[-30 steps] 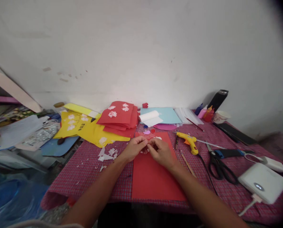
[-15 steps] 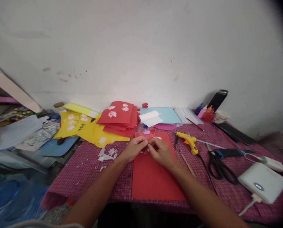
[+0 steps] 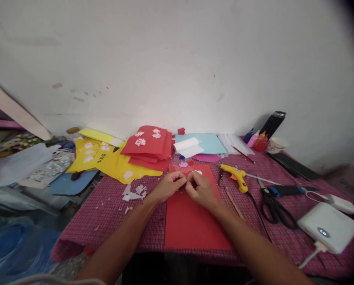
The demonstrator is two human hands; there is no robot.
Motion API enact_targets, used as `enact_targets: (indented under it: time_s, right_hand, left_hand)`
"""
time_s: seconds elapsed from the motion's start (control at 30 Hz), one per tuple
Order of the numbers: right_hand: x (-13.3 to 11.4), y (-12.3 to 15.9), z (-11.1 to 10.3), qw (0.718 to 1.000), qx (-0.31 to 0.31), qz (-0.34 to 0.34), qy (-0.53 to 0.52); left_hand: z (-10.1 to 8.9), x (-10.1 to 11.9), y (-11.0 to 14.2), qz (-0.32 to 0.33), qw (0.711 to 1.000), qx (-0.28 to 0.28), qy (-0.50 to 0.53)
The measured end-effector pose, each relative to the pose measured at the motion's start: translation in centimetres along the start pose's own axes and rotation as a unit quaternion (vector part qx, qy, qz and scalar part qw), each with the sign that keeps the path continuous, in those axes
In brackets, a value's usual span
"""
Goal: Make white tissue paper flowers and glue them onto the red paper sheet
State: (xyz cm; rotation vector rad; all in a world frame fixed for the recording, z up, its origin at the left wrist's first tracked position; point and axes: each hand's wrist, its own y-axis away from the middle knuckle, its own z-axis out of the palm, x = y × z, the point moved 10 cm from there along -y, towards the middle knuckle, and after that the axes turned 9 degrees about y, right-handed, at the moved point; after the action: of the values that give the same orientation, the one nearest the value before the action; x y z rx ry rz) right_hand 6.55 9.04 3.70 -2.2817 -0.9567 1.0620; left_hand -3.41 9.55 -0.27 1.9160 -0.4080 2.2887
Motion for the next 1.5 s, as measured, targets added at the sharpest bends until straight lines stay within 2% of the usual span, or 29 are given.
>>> enact_targets:
  time_s: [0.47, 0.87, 1.17, 1.23, 1.37, 1.43, 1.5]
  right_hand:
    - [-0.3, 0.0, -0.1, 0.999, -0.002, -0.015, 0.037]
    - [-0.2, 0.1, -0.4, 1.000, 0.009, -0.004, -0.022]
    - [-0.4, 0.1, -0.2, 1.000, 0.017, -0.006, 0.010]
    - [-0.7, 0.0, -0.4, 1.000, 0.022, -0.014, 0.013]
    - [-1.6, 0.0, -1.2, 0.998, 0.038, -0.048, 0.025]
    - [-1.9, 0.1, -1.6, 0.996, 0.050, -0.062, 0.027]
    - [-2.2, 0.3, -1.7, 0.996, 0.050, -0.076, 0.026]
  left_hand:
    - [0.4, 0.0, 0.1, -0.009, 1.000, -0.009, -0.018]
    - [0.0, 0.0, 0.2, -0.008, 1.000, 0.004, 0.023]
    - [0.3, 0.1, 0.4, -0.008, 1.000, -0.010, -0.006]
    - [0.1, 0.5, 0.5, 0.001, 1.000, 0.007, -0.014]
    - [-2.8, 2.9, -0.7, 0.075, 0.985, 0.153, -0.001]
    - [-3.6, 4.5, -2.9, 0.108, 0.974, 0.186, -0.067]
    - [-3.6, 5.5, -6.4, 0.107, 0.958, 0.174, -0.202]
